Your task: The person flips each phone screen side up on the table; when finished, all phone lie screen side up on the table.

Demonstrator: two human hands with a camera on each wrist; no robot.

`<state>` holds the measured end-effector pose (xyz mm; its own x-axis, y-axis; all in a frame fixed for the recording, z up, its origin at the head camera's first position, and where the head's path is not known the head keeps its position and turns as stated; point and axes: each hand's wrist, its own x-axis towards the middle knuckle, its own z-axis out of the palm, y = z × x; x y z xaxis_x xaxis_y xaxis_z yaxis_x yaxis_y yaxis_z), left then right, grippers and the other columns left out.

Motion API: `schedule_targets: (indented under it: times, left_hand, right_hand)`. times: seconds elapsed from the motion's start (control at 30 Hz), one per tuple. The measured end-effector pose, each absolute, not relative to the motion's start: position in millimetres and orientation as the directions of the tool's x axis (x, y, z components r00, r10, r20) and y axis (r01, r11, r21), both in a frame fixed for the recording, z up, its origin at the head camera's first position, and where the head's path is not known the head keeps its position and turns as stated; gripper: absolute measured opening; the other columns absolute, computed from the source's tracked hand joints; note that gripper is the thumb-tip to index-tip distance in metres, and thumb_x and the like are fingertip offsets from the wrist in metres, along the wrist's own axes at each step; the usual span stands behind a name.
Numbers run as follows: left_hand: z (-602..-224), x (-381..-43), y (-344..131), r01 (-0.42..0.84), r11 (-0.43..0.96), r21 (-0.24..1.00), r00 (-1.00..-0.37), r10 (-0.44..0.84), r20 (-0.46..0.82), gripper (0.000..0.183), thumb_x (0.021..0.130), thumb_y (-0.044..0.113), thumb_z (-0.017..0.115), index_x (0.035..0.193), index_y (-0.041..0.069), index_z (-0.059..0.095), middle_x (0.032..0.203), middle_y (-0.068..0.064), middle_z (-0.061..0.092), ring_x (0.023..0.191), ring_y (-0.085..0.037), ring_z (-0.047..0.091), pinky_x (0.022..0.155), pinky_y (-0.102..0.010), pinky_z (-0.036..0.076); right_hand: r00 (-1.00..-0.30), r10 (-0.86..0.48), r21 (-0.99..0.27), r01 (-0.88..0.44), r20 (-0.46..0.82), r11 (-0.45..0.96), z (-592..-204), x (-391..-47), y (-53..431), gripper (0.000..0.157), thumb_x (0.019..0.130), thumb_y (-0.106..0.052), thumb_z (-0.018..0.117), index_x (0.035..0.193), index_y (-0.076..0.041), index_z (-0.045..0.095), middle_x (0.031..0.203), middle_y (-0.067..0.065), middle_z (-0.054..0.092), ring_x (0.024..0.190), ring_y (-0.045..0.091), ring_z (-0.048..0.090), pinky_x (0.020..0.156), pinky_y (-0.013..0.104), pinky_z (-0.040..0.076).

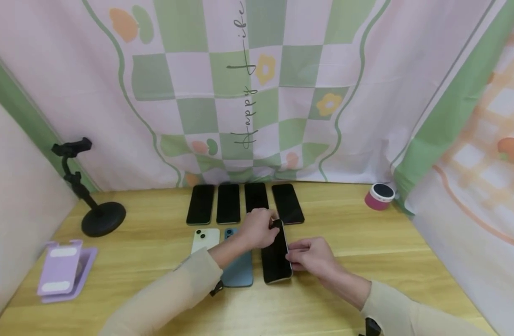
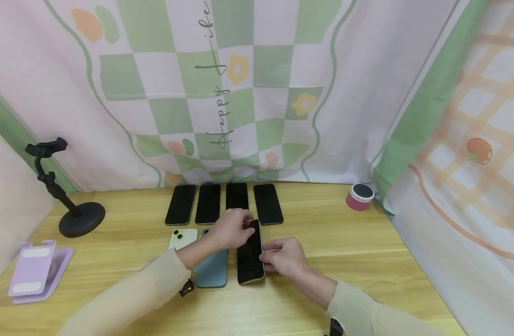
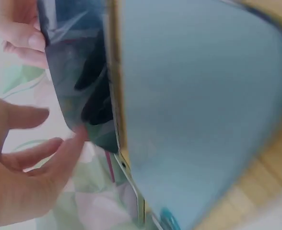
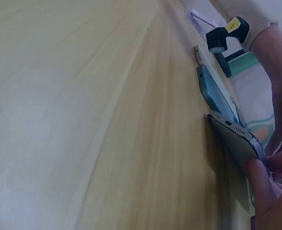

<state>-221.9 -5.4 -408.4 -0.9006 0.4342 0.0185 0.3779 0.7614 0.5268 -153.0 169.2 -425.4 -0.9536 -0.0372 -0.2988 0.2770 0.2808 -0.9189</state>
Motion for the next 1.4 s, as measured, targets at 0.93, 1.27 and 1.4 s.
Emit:
schedule_targets:
  times: [0.93, 1.27, 1.4]
  left_hand:
    - [-416, -213, -30, 0.392, 0.907, 0.153, -0.840, 0.421, -0.342, 0.097, 0.081, 0.064, 0.080, 0.162, 0.033, 0.036, 0.170, 0.000, 0.036, 0.159, -0.042, 0.030, 0.117, -0.083, 0.021]
    - [-417, -209, -32, 0.365, 0.912, 0.188, -0.831, 0.410, -0.376, 0.095, 0.084, 0.062, 0.076, 0.164, 0.034, 0.031, 0.174, 0.000, 0.027, 0.161, -0.044, 0.022, 0.118, -0.082, 0.020]
    - [-416, -207, -36, 0.378, 0.900, 0.220, -0.810, 0.436, -0.392, 0.088, 0.091, 0.058, 0.072, 0.164, 0.032, 0.030, 0.175, -0.003, 0.025, 0.162, -0.045, 0.019, 0.119, -0.081, 0.022]
  right_hand:
    - [-0.982, -0.177, -0.712, -0.080, -0.063, 0.697, -435, -146, 162, 0.040, 0.080, 0.000, 0.082, 0.119, -0.005, 0.076, 0.143, 0.021, 0.064, 0.135, 0.039, 0.061, 0.110, 0.054, 0.051]
    - [-0.970, -0.244, -0.638, -0.194, 0.010, 0.745, -435, -142, 159, 0.031, 0.079, -0.005, 0.085, 0.110, -0.009, 0.081, 0.145, 0.021, 0.063, 0.118, 0.030, 0.064, 0.105, 0.054, 0.053]
    - [-0.961, -0.269, -0.583, -0.258, 0.071, 0.770, -434, -141, 156, 0.034, 0.086, -0.008, 0.078, 0.120, -0.008, 0.077, 0.150, 0.022, 0.059, 0.127, 0.036, 0.062, 0.109, 0.057, 0.050]
